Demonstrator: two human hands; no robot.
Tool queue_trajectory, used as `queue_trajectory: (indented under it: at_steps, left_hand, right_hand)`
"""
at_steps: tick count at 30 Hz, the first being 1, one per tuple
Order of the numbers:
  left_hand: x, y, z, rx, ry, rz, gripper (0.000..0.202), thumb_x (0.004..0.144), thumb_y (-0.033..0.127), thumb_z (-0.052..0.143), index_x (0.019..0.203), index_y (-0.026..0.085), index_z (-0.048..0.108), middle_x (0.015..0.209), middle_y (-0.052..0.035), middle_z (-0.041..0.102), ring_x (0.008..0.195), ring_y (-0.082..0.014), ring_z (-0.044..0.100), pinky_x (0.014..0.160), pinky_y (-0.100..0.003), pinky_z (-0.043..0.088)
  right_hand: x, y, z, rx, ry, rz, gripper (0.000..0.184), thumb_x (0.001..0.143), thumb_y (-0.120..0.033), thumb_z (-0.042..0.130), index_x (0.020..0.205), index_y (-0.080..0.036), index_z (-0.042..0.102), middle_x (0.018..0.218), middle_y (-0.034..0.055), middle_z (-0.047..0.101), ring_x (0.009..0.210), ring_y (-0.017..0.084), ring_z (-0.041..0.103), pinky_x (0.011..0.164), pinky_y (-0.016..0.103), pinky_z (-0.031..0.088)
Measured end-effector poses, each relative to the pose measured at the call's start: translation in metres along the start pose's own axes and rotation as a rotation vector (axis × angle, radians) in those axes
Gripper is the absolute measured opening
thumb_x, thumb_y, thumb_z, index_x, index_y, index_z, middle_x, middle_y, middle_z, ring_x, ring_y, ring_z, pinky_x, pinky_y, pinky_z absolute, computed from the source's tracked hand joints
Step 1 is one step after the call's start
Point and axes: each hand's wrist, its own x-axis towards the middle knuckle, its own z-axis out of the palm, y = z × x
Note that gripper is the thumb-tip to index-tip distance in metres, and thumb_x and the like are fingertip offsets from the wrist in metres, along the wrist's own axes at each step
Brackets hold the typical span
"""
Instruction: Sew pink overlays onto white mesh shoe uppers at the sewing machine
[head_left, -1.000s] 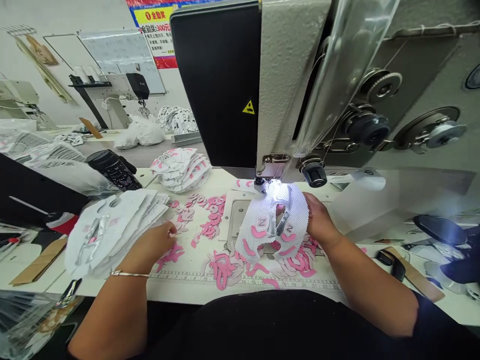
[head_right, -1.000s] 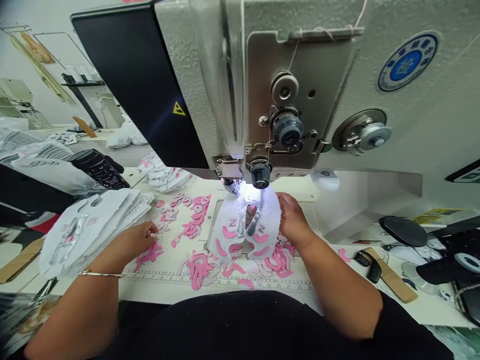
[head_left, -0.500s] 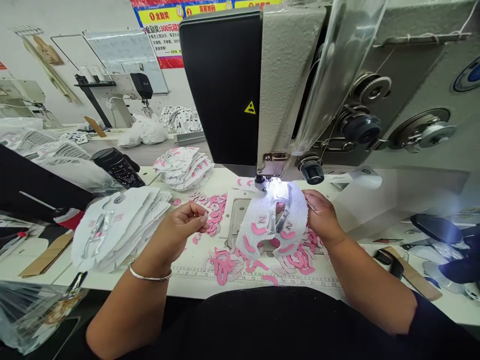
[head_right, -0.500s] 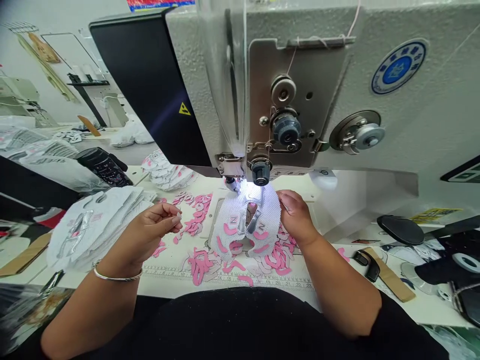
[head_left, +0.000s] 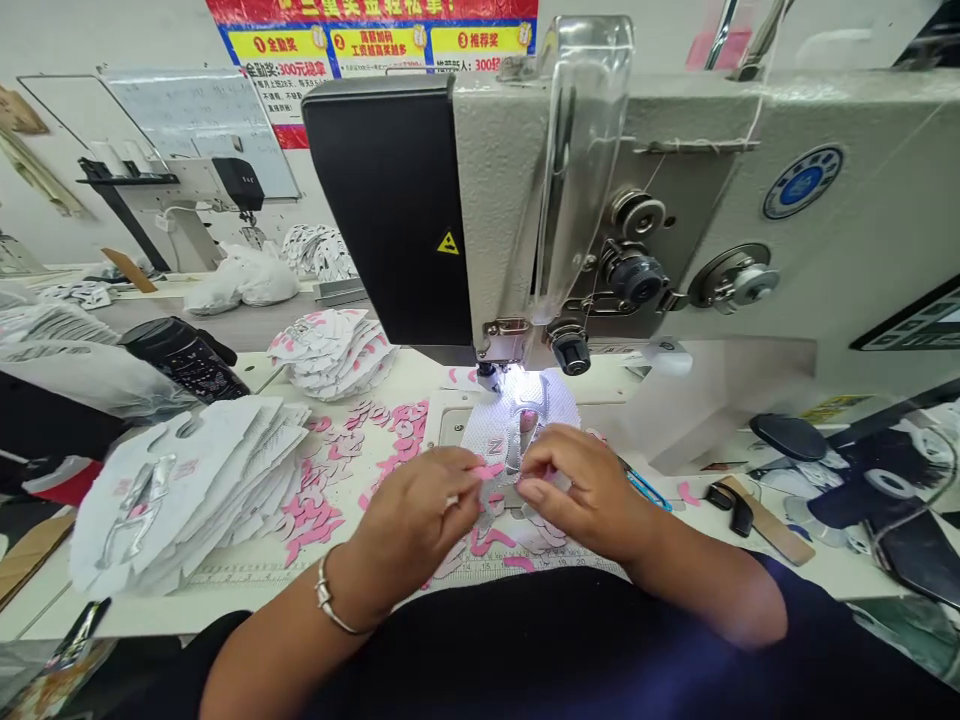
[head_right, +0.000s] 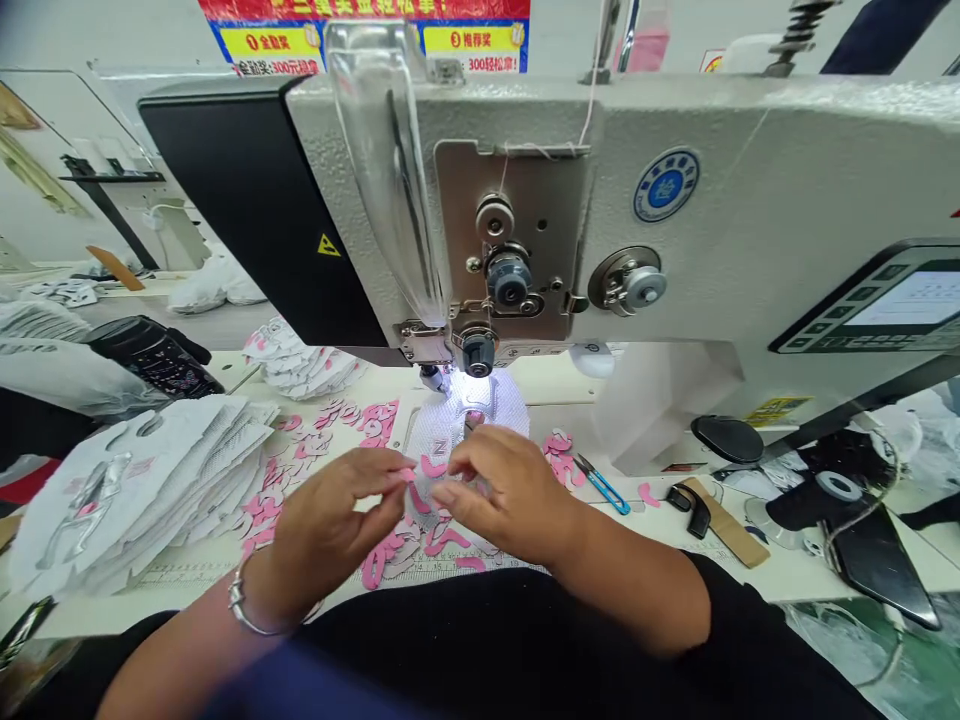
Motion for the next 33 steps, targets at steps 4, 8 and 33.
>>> queue_trajectory:
  at_steps: [4, 8, 33]
  left_hand:
    - [0.002, 0.010, 0.016, -0.051, 0.013, 0.157, 0.022, 0.080, 0.003, 0.065, 0.093, 0.016, 0.055, 0.094, -0.0092, 0.070, 0.091, -0.0158, 0.068, 0.079, -0.026, 0.058]
    - [-0.003, 0.008, 0.020, -0.094, 0.027, 0.108, 0.026, 0.078, 0.001, 0.065, 0.094, 0.018, 0.054, 0.092, -0.0066, 0.069, 0.089, -0.0145, 0.067, 0.079, -0.025, 0.057]
    - [0.046, -0.043, 0.019, -0.849, -0.012, -0.896, 0.022, 0.074, 0.035, 0.076, 0.082, 0.020, 0.062, 0.078, 0.0004, 0.060, 0.069, -0.0112, 0.054, 0.062, -0.023, 0.045]
  right_hand:
    - [0.005, -0.010, 0.011, 0.103, -0.114, 0.144, 0.023, 0.097, -0.032, 0.050, 0.079, -0.020, 0.057, 0.074, -0.0015, 0.058, 0.070, 0.012, 0.053, 0.065, 0.026, 0.041]
    - [0.004, -0.007, 0.013, 0.178, -0.146, 0.142, 0.014, 0.092, -0.028, 0.057, 0.081, -0.020, 0.056, 0.074, -0.0026, 0.058, 0.067, 0.011, 0.053, 0.063, 0.023, 0.040]
    - [0.009, 0.048, 0.011, -0.409, 0.038, -0.147, 0.027, 0.088, -0.014, 0.057, 0.114, -0.021, 0.058, 0.115, 0.0092, 0.062, 0.111, 0.025, 0.055, 0.099, 0.046, 0.043]
